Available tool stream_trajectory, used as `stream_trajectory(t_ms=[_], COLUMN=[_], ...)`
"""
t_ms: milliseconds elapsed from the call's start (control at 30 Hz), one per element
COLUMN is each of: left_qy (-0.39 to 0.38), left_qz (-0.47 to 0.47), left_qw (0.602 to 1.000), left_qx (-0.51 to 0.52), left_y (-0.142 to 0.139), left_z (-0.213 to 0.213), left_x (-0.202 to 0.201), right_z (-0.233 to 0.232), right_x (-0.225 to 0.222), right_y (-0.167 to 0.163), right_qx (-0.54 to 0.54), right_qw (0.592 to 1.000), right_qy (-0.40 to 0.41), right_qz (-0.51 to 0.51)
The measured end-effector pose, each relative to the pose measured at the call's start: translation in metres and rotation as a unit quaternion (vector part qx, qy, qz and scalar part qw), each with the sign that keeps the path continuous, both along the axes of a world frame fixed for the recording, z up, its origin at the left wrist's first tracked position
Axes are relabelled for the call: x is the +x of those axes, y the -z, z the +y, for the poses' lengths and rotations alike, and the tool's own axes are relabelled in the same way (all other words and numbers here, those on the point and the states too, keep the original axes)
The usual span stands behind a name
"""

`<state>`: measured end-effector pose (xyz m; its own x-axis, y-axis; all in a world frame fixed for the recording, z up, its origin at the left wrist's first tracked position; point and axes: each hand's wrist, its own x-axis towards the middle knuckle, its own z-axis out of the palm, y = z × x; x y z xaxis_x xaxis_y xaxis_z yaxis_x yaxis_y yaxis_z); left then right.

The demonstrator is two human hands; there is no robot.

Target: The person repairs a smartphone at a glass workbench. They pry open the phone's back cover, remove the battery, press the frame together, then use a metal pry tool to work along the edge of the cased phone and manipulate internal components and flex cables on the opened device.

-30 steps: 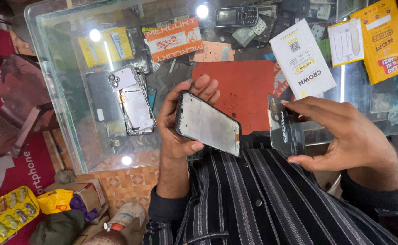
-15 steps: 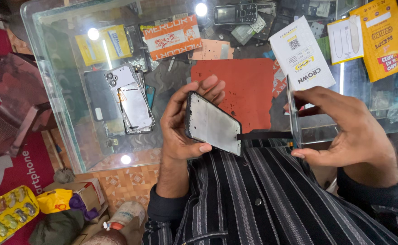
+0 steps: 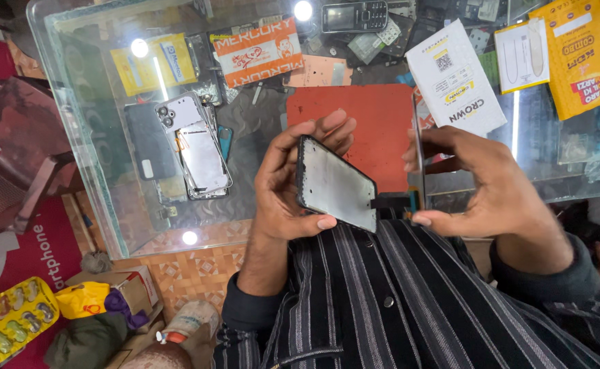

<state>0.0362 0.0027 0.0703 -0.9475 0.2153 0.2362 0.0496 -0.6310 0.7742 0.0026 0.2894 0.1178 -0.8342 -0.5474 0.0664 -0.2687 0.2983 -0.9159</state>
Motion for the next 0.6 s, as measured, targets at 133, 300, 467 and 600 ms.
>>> stream_trajectory(t_ms=[133, 300, 467, 600], left_qy=[0.003, -0.001, -0.010, -0.025], left_qz=[-0.008, -0.023, -0.031, -0.034], left_qw=[1.000, 0.999, 0.998, 0.998], left_qx=[0.014, 0.044, 0.054, 0.055], left_y=[0.003, 0.007, 0.010, 0.011], left_z=[0.001, 0.003, 0.004, 0.003], left_x=[-0.001, 0.000, -0.001, -0.003], right_z=[-0.003, -0.007, -0.008, -0.006], right_x=[0.006, 0.015, 0.019, 0.022], right_y=[0.017, 0.029, 0.035, 0.037], right_qx=[-0.080, -0.172, -0.197, -0.235], right_qw=[0.990, 0.963, 0.958, 0.954], right_qy=[0.046, 0.097, 0.103, 0.069], right_qz=[-0.105, -0.185, -0.181, -0.175])
